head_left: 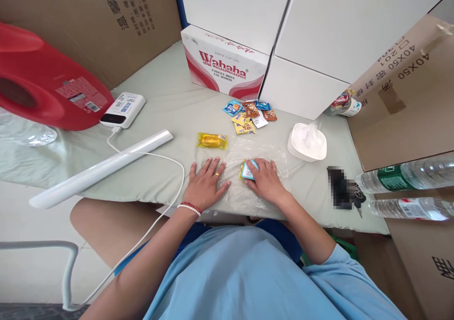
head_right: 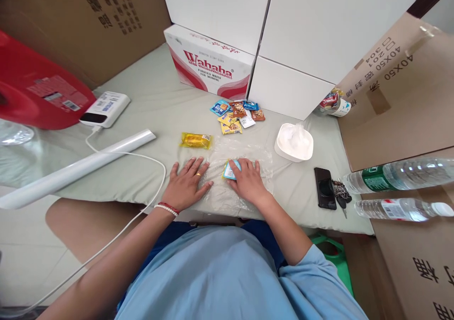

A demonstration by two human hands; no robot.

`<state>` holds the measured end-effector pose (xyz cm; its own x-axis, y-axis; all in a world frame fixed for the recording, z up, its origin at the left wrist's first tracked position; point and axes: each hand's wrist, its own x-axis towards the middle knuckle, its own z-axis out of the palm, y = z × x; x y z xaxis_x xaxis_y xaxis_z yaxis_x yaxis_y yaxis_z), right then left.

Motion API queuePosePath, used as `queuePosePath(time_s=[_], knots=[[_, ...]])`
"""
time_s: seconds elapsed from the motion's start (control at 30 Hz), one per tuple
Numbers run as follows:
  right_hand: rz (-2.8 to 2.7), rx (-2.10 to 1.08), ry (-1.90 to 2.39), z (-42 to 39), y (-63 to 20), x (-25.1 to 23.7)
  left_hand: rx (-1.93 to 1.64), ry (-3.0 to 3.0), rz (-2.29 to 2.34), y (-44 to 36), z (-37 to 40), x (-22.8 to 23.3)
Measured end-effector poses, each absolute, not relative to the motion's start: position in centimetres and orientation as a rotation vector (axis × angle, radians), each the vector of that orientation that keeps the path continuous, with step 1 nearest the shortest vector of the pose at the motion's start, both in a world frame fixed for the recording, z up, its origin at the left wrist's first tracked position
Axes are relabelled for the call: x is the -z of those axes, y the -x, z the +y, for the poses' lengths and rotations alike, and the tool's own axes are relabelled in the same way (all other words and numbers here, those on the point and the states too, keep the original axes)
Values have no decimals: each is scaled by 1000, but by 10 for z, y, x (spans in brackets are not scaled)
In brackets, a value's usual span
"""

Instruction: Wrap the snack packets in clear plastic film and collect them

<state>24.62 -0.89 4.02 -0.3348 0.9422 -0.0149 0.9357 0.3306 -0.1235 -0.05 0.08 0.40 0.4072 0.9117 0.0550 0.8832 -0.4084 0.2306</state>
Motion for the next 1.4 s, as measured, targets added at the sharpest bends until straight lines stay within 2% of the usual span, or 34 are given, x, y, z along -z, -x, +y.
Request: queuePosePath(time_s=[0.37,0.7,1.07,1.23,1.3,1.4], knots=[[-2658,-138,1581,0,-264,-46,-327,-2464,1576,2,1,-3],[-2678,-335,1600,-3,-262,-53,-361,-2481,1583,4,0,-2],[-2662,-286,1587,4,-265,-50,-369,-2451,1621,5,0,-3],[-2656,-366,1550,2,-267,-50,-591,-2435,1737,8,-8,-4],[-2589,-355,1514,-3,-274,-57,-679,-2510,1662,11,-14,-7],[-2427,-345,1425,-20,-291,-73,-650,-2653,1254,17,-22,-13]])
